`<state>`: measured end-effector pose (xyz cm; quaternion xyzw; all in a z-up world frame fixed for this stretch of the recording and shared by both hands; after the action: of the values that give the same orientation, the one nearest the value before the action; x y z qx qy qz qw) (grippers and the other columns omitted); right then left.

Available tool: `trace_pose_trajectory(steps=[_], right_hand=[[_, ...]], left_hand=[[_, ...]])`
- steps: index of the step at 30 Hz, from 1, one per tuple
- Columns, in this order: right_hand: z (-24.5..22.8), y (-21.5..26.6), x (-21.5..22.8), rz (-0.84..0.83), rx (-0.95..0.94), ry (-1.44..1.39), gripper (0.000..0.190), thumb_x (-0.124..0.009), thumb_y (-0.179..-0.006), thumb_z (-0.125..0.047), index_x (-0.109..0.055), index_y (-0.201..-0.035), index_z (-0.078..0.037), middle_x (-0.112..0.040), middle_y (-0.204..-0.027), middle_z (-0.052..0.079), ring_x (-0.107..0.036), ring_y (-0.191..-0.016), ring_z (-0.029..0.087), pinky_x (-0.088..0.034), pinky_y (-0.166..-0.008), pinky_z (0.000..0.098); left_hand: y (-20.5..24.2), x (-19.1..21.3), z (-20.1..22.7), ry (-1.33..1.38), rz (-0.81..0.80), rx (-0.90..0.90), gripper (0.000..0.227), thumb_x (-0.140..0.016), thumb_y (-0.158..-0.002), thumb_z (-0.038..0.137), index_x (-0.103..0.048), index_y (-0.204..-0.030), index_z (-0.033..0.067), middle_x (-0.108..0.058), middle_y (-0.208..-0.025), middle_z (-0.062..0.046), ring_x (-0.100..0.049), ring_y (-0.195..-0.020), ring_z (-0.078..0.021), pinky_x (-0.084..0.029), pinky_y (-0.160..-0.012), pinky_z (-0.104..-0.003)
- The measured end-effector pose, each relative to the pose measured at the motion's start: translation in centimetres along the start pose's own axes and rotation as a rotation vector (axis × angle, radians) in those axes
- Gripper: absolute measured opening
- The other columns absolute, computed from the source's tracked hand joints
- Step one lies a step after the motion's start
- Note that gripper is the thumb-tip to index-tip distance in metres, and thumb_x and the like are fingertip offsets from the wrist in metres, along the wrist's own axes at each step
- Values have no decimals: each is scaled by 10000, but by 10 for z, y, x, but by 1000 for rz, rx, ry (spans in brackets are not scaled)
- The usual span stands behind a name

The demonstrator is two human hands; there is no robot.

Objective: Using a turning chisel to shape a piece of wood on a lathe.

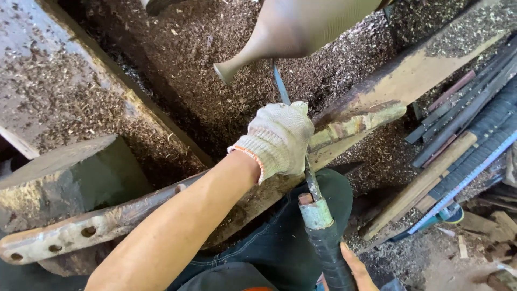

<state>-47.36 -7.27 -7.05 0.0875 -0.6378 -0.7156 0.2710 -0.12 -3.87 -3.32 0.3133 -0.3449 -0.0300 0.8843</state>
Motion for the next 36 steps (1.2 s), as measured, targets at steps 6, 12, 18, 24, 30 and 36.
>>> trace_pose_trajectory(steps=[6, 12, 18, 24, 30, 36], right_hand=[[16, 9, -15, 5, 47, -76, 421, -583, -918, -521, -708, -1064, -147, -654, -623, 140, -590, -433, 254, -461, -391, 405], [36, 14, -27, 69, 63, -163, 407, -571, -928, -476, -683, -1105, -127, -664, -657, 147, -572, -428, 262, -442, -386, 410], [54, -6, -4, -30, 98, -150, 517, -540, -940, -534, -712, -1095, -71, -658, -625, 204, -588, -427, 280, -463, -400, 410], [17, -19, 26, -36, 60, -77, 543, -475, -938, -552, -689, -1125, -90, -658, -640, 222, -592, -461, 302, -467, -428, 428], [-12, -11, 26, -185, 69, -63, 535, -484, -923, -576, -704, -1125, -132, -646, -576, 175, -565, -410, 252, -441, -367, 396], [-29, -11, 28, -132, 52, 32, 534, -490, -909, -577, -713, -1087, -125, -629, -558, 171, -555, -408, 247, -428, -364, 386]], left_hand=[[-3, -4, -4, -11, 25, -76, 384, -825, -656, 288, -722, -934, 44, -661, -983, -186, -705, -893, -366, -577, -763, -452], [-6, -1, -4, -9, 36, -165, 320, -807, -649, 255, -734, -891, 60, -654, -965, -188, -702, -881, -374, -577, -748, -458], [-4, 2, -5, -6, 11, -145, 333, -799, -667, 232, -714, -920, 33, -674, -952, -190, -712, -886, -366, -586, -766, -439], [3, 6, -8, 101, 63, -74, 348, -813, -648, 226, -717, -922, 34, -676, -984, -193, -704, -928, -374, -578, -802, -444], [5, 4, -5, 91, 93, -54, 331, -821, -674, 240, -750, -922, 34, -667, -1017, -206, -706, -944, -381, -582, -805, -444], [10, 7, -1, 91, 58, 24, 377, -857, -655, 276, -759, -930, 37, -659, -1029, -193, -706, -946, -373, -583, -801, -445]])
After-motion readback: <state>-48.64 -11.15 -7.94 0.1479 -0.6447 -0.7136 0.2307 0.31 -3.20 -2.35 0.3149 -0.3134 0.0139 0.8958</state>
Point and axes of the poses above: each hand's wrist, its own y-axis away from the middle knuckle, its own x-axis out of the back of the hand, z = x × y, the point moved 4 cm from there along -y, towards the middle knuckle
